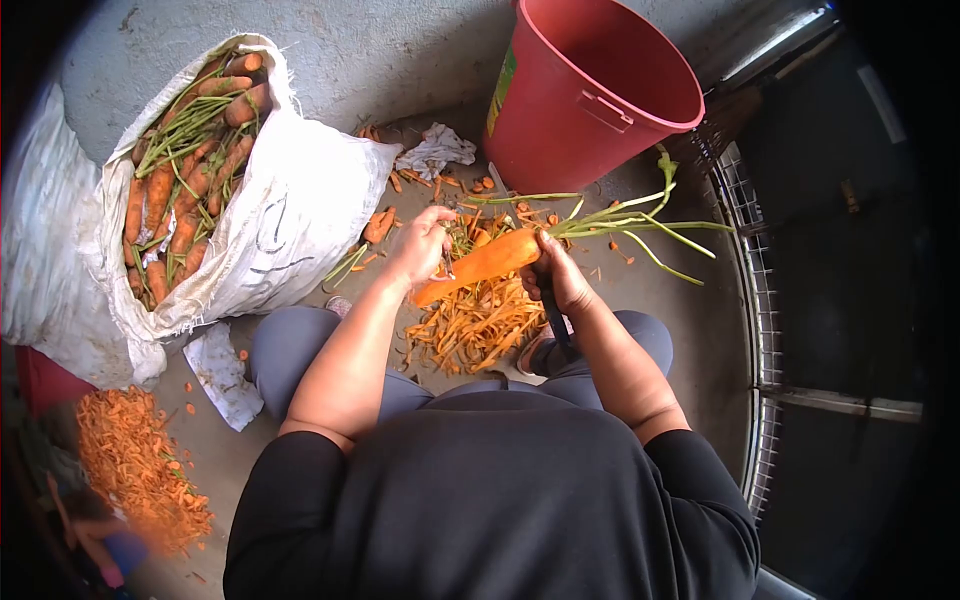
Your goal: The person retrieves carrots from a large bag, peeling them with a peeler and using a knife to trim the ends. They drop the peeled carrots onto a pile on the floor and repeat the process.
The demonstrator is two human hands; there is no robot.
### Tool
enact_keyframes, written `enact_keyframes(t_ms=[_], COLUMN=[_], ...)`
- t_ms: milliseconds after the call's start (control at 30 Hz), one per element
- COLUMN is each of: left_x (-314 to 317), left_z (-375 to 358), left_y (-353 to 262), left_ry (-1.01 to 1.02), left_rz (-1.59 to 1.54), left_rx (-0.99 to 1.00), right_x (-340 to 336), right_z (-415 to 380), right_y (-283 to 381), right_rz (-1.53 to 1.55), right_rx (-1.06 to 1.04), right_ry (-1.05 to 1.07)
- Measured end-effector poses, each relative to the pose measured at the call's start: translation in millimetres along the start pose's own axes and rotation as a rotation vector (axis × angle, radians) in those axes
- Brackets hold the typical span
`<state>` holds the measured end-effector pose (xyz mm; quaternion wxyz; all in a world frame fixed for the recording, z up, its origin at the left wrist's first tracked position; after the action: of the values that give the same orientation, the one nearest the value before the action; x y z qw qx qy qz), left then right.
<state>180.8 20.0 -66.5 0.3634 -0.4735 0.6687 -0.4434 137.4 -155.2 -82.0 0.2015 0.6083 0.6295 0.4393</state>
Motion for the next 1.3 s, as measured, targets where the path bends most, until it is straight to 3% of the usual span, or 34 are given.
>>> enact_keyframes(t_ms=[67,100,200,300,333,433,567,667,933,1067,1100,1133,1300], left_x=[15.6,27.2,45.8,51.8,51.1,52.3,51.9,51.8,57.5,51.3,49.5,46.1,41.9], left_z=[-14.1,-12.7,-41.9,-33.9,-33.7,-34.1,-35.3,-33.0,-33.2,-30.5,-31.7,-32.9,-30.5], left_y=[-28.0,-19.1,-55.9,-35.9,-32.7,-34.8,-33.0,-27.3,-15.4,-22.2,-23.4,-24.1,-11.6], left_ry=[0.226,0.245,0.129,0.183,0.191,0.082,0.093,0.151,0.275,0.018,-0.037,-0.093,-0.158], left_rz=[-0.059,-0.018,0.780,0.736,0.748,0.766,0.753,0.757,0.710,0.879,0.907,0.934,1.057], left_rx=[0.154,0.145,0.432,0.268,0.201,0.331,0.262,0.194,0.137,0.221,0.215,0.208,0.192], right_x=[-4.6,-7.5,5.2,11.7,10.3,15.0,29.9,32.2,33.3,31.7,23.7,21.0,11.8], right_z=[-2.3,-0.1,-7.9,-10.3,-9.0,-9.4,-18.8,-19.7,-17.0,-17.6,-9.9,-9.6,-3.5], right_y=[1.3,-2.7,2.0,1.1,9.1,35.5,61.3,63.9,53.8,47.6,30.5,28.9,13.3], right_rz=[-0.006,-0.049,-0.083,-0.131,-0.233,-0.549,-0.823,-0.987,-1.073,-0.947,-1.027,-1.044,-0.951], right_rx=[-0.046,-0.059,-0.059,-0.029,-0.141,-0.479,-0.549,-0.501,-0.503,-0.403,-0.184,-0.138,-0.045], right_ry=[-0.059,-0.041,-0.020,0.030,0.009,-0.034,-0.041,-0.097,-0.047,-0.173,-0.183,-0.241,-0.407])
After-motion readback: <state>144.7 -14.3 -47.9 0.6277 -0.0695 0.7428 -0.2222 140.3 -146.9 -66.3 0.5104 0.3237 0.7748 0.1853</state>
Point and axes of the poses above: each hand's wrist, its own z-axis towards the middle knuckle, its own x-axis out of the palm, y = z × x, the point moved 10 cm from there along z, towards the middle knuckle, and after that the axes turned 1 degree about -y, right-handed, at the moved point
